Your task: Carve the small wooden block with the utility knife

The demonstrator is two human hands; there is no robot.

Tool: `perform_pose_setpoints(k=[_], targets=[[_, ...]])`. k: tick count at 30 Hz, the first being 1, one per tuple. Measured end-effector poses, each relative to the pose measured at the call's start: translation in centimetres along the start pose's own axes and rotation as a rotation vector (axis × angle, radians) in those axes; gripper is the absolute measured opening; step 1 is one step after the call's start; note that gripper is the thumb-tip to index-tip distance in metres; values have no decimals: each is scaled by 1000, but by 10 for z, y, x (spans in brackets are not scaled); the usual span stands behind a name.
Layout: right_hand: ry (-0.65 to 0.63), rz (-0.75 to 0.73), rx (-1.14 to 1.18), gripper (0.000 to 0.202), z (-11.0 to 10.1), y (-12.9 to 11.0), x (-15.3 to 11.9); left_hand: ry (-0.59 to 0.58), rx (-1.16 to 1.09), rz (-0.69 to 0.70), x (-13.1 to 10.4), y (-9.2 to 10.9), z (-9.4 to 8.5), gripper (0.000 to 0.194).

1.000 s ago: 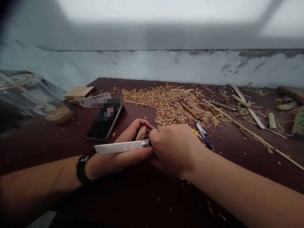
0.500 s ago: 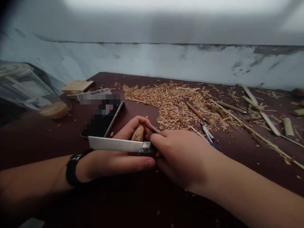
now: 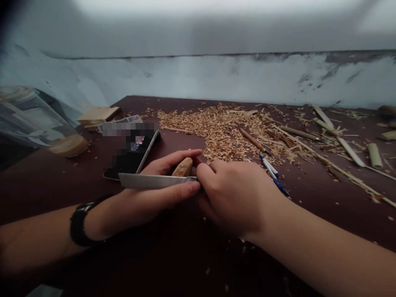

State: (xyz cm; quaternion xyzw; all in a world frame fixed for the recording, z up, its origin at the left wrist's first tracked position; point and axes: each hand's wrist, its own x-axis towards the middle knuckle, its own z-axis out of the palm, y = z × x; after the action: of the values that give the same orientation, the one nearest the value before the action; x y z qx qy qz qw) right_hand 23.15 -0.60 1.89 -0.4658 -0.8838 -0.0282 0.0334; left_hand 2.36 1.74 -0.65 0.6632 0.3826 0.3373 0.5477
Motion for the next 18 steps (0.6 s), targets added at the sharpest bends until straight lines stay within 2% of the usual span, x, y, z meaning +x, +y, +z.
perform_pose_setpoints(k=[4, 9, 18], targets=[[99, -44, -115, 23, 1, 2, 1, -55, -89, -57, -3, 1, 0, 67], [99, -71, -174, 23, -3, 7, 4, -151, -59, -1, 2, 2, 2, 50], [169, -35, -227, 12, -7, 6, 4, -48, -40, -15, 1, 2, 8, 43]])
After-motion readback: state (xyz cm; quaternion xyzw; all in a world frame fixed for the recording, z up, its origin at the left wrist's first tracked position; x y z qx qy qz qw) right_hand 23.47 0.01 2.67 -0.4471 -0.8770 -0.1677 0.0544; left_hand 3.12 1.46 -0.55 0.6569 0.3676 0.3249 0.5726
